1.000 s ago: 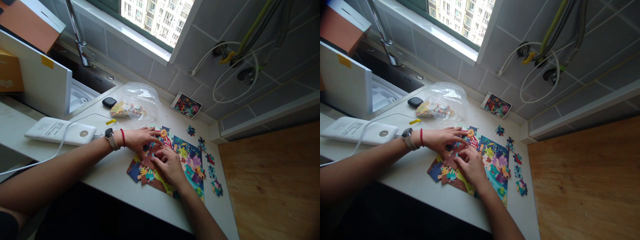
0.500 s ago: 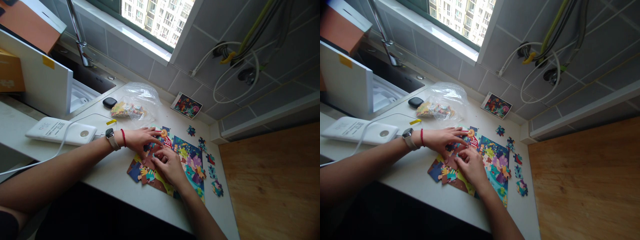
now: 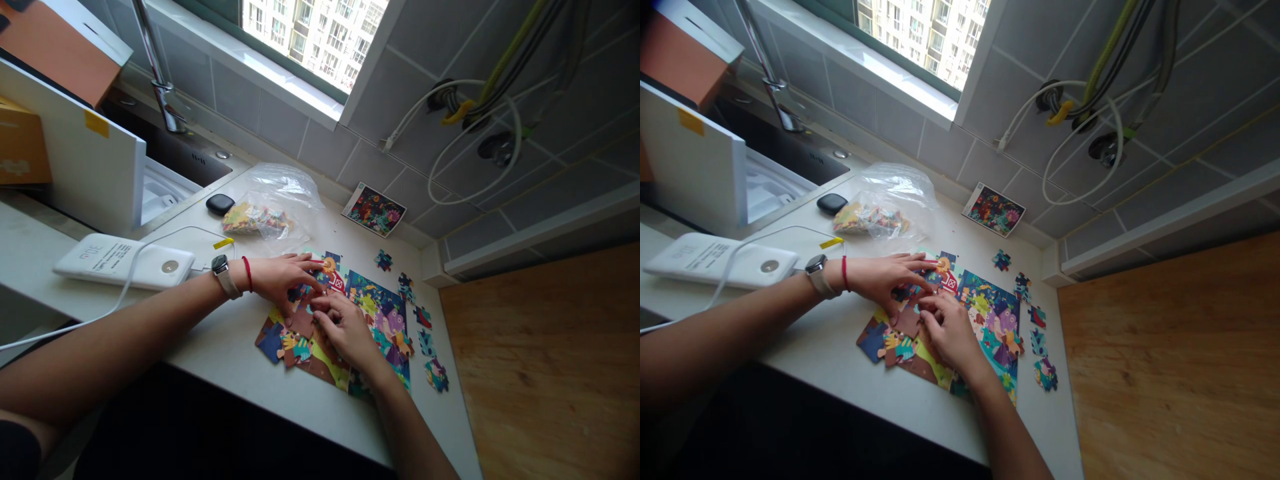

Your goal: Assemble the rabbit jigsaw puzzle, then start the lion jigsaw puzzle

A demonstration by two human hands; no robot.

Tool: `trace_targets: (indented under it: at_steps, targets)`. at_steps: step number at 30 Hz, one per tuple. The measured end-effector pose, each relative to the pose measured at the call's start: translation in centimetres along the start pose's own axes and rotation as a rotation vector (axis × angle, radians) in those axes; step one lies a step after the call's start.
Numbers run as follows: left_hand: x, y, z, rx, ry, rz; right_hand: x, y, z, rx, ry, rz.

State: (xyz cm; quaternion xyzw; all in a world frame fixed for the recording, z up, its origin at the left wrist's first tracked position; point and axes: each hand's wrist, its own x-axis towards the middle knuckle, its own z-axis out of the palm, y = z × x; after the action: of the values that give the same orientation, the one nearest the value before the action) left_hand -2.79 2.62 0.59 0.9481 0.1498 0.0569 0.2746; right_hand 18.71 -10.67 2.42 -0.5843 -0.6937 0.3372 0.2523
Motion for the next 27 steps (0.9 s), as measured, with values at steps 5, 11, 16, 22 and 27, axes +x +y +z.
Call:
trace_targets:
  at_steps: [5,11,16,22,27]
  targets:
    - [0.0,0.1,0.0,-0.012,0.013,0.007,0.0,0.2,-0.5,0.025,-0.083,0.013]
    - [0.0,0.2,-0.2,-0.035,0.0,-0.011,-0.2,0.2,-0.5,-0.028,-0.082,-0.078]
    - [0.0,0.4,-0.3,-0.052,-0.02,-0.03,-0.2,0.4,-0.3,-0.08,-0.013,-0.3]
    - [0.0,0.7,-0.7,-0.064,-0.039,-0.059,-0.1,1.3,0.0,-0.099,0.041,-0.449]
    - [0.2,1.0,-1.0,-0.044,-0.037,-0.062,0.1,0.9,-0.5,-0.075,0.202,-0.418]
